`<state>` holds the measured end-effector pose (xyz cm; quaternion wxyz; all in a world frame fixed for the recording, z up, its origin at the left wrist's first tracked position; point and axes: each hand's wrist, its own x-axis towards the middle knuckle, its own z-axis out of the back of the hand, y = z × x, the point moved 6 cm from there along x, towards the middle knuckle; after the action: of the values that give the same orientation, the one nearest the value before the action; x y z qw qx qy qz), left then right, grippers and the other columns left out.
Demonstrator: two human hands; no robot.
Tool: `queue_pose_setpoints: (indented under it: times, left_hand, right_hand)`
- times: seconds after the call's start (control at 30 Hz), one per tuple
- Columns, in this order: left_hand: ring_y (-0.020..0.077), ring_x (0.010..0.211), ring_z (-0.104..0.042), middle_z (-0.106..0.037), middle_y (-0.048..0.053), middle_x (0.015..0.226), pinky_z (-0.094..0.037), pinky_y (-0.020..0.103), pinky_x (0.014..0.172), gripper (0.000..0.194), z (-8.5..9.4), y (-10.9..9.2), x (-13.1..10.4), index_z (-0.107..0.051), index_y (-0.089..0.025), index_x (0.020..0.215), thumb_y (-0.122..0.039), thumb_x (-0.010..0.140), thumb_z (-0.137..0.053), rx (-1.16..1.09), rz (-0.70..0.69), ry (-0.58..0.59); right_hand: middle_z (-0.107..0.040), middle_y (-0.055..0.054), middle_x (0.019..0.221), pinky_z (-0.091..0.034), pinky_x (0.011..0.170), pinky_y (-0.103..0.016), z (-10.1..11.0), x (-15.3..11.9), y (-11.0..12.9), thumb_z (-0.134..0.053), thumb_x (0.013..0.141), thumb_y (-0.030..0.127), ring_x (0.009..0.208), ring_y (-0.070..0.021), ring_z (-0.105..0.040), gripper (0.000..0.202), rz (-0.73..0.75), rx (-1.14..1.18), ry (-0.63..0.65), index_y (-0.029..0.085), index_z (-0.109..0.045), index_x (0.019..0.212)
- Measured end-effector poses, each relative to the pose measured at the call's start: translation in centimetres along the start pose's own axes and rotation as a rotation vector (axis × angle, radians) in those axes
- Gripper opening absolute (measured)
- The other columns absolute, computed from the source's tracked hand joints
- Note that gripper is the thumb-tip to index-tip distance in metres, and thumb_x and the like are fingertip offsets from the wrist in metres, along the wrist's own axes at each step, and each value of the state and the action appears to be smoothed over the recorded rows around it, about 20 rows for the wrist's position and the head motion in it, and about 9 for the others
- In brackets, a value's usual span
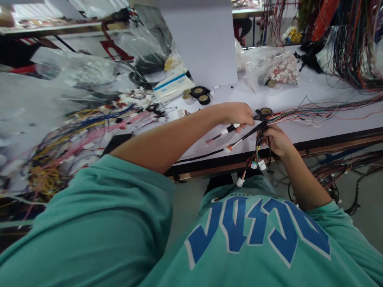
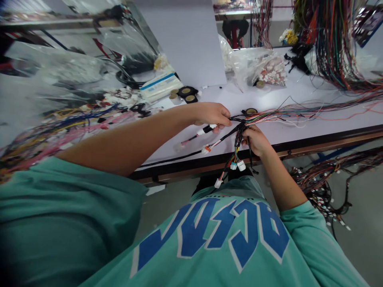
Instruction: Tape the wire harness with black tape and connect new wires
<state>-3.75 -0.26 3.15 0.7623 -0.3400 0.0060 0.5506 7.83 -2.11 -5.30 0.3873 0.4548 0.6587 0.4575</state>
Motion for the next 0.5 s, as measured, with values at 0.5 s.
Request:
queue_pose_setpoints:
  times: [0.5]
  left_hand:
    - [0.0097,0.042,-0.033,-0.037,-0.004,0.038,-0.023,0.026,0.048,0.005,-1.7,-0.5,0.1,-0.057,-0.019,0.048,-0.021,0.051,-0.061,0.037,0.016,0.21]
  right_hand:
    - [-0.053,0.0,0.051,-0.027,0.033,-0.018,-0.4,-0.7,1.0,-0.046,0.048,0.018,0.041,-0.0078,-0.043,0.008,0.007,-0.044,0.136,0.015,-0.05,0.055]
